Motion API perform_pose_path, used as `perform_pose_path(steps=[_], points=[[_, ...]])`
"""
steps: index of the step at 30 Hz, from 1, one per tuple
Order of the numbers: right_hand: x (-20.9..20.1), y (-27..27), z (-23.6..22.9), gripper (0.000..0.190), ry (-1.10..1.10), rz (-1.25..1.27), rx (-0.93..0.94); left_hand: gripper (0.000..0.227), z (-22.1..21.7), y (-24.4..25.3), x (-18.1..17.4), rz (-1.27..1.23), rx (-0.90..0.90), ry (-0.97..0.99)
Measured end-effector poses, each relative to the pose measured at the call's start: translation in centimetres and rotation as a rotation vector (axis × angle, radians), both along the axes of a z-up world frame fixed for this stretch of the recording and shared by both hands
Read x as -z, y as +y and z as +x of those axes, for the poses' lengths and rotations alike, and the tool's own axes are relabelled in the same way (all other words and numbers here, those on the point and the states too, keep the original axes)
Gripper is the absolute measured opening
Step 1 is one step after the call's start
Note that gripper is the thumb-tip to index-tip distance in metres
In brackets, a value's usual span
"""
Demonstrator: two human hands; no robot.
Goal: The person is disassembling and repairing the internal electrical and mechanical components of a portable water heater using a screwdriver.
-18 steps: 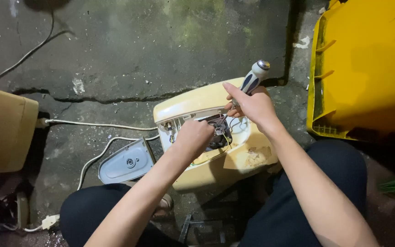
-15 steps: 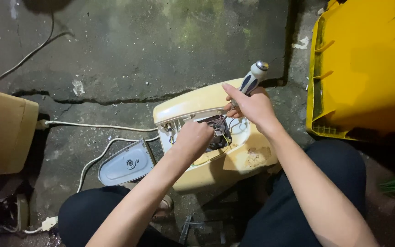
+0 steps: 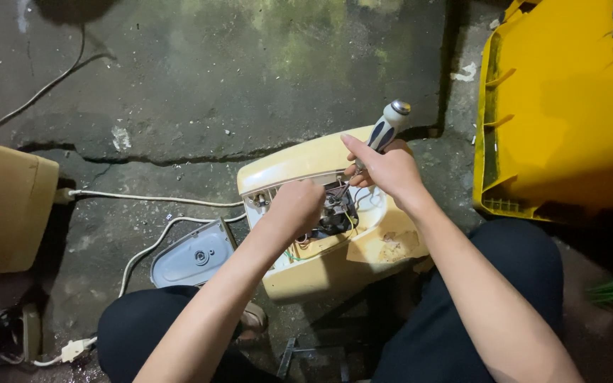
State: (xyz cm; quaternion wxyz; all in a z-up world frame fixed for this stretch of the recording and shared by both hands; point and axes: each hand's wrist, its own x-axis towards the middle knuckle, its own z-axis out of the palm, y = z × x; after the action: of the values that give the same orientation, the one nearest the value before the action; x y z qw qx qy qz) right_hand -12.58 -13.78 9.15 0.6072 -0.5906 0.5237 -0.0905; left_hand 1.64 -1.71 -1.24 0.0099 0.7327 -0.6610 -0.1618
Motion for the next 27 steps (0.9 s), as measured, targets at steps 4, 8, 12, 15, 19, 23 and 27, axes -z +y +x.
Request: perform_pose_path(steps=[4,8,12,15,19,23,27], points=[[-0.2,-0.1,-0.3,0.047,-0.004,-0.005,-0.003,0.012,-1.3,0.3,-0.7,-0.026,0.037,-0.074],[0.2,0.1,-0.2,0.042,-0.008,-0.021,-0.013,0.011,-2.0,0.6,-0.7,-0.075,0.057,-0.123],[0.4,0.3,0.2,0.043,-0.023,-0.01,0.003,0.012,-2.1,0.1,0.8,-0.149,0.068,-0.156],[1.1,0.2,0.6,0.045,-0.024,-0.022,0.009,0.012,-2.7,0.2,0.8,-0.182,0.124,-0.22],[1.0,0.0,0.7,0.046,-0.021,-0.04,0.007,0.013,-2.5,0.0,2.2,-0.135,0.116,-0.221],[0.8,-0.4,0.6,0.045,-0.03,-0.017,0.037,0.013,-2.5,-0.9,4.6,-0.02,0.136,-0.268],[0.2,-1.0,-0.2,0.045,-0.03,-0.03,0.046,0.013,-3.9,-1.8,6.6,0.004,0.166,-0.272]])
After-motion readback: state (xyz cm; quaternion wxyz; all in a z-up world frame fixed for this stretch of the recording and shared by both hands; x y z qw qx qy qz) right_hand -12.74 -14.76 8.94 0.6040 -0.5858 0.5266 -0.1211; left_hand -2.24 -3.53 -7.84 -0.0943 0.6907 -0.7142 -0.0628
